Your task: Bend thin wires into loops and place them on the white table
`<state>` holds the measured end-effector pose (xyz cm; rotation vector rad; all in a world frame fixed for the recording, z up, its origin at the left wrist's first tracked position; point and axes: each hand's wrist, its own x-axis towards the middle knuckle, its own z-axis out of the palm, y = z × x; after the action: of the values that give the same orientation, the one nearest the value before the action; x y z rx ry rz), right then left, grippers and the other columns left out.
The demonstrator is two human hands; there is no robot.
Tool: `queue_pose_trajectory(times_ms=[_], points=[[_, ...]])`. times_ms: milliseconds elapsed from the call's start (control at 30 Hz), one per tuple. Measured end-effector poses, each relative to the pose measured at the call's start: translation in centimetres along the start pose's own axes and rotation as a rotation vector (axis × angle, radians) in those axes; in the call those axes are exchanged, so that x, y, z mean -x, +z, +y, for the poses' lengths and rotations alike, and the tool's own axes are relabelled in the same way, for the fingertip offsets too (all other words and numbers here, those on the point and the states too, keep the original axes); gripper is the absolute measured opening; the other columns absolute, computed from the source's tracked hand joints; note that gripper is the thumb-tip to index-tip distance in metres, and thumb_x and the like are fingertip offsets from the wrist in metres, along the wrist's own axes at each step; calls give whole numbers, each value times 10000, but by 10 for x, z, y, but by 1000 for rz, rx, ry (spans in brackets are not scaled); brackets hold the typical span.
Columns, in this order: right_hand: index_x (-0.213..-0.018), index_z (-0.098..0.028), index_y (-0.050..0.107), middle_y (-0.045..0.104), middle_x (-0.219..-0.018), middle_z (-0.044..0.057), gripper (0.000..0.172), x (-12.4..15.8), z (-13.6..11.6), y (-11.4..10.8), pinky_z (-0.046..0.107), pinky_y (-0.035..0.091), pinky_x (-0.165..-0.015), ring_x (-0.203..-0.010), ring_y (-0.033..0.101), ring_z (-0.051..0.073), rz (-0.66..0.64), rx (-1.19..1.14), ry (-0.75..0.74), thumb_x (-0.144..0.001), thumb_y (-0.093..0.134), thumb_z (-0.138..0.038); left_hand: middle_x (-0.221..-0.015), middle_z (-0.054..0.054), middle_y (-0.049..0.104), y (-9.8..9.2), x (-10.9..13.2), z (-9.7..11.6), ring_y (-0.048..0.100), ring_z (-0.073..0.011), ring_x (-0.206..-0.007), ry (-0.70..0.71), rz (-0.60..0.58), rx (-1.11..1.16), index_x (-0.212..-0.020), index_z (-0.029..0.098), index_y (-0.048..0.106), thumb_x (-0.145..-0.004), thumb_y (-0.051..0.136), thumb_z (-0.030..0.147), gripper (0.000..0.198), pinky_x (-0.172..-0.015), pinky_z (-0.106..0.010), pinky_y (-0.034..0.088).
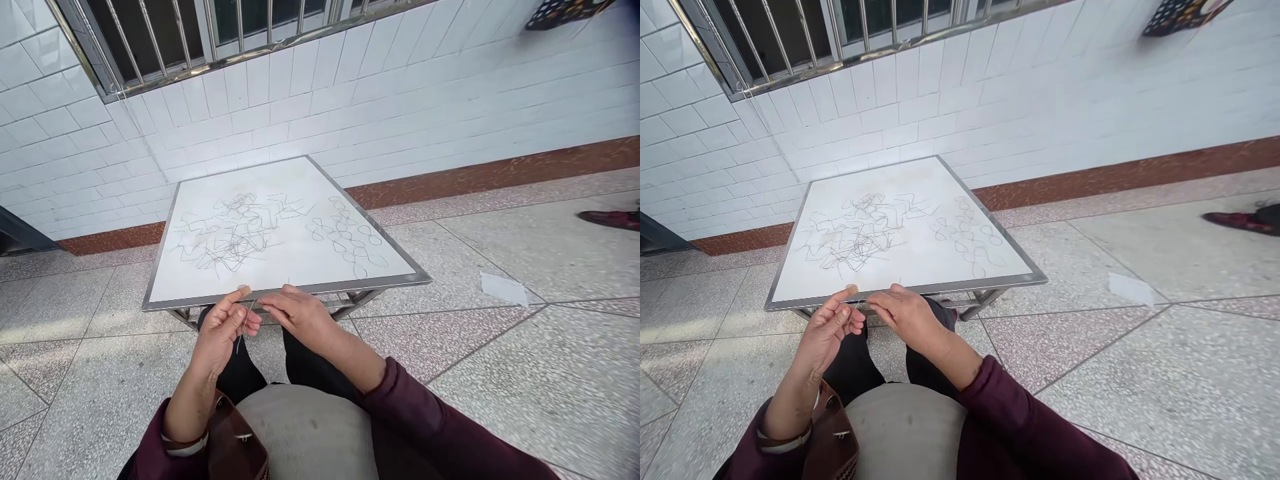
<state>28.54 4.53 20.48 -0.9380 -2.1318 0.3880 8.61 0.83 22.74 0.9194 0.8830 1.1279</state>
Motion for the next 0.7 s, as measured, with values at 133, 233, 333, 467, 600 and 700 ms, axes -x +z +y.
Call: queue_pose_trajectory(times_ms=[133,233,333,467,600,700], points=[[-1080,-221,686,728,-868,74,240,1,-1,-2,325,531,-702,-755,640,199,20,77,-32,-1006,460,-253,-897,-52,732,5,4,5,650,-116,-692,-51,-6,21,-1365,197,542,-805,771,317,617,-631,-229,507],[-1197,-212,633,745,-1007,80,254,0,-4,-4,311,553,-703,-792,686,189,-8,45,-2,-1007,469,-255,-878,-42,732,8,6,7,630,-92,-645,-103,10,-1,-1381,191,517,-788,789,266,657,-586,-199,481],[-1202,-220,624,753,-1055,62,252,-1,-6,-4,288,560,-702,-810,714,176,-34,-28,11,-1016,459,-266,-868,-49,736,10,6,6,629,-95,-624,-138,25,-5,-1387,171,499,-782,794,271,680,-553,-193,466],[-1171,-226,632,759,-1037,47,250,0,-5,-2,270,550,-690,-801,723,168,-27,-77,55,-1018,435,-251,-846,-45,732,13,9,6,631,-104,-614,-160,-44,7,-1425,173,450,-794,782,269,719,-568,-214,487],[-1219,-220,605,757,-941,33,286,1,-5,-3,246,508,-616,-691,693,147,-60,-68,93,-1003,418,-207,-871,-40,733,15,11,6,636,-105,-635,-137,-111,34,-1455,193,410,-765,801,206,794,-578,-213,496],[-1193,-209,610,741,-880,30,280,0,-8,-4,237,475,-568,-593,646,126,-62,-120,126,-1002,406,-212,-899,-41,744,16,9,1,643,-97,-646,-65,-66,73,-1447,198,420,-761,803,174,786,-601,-210,514]])
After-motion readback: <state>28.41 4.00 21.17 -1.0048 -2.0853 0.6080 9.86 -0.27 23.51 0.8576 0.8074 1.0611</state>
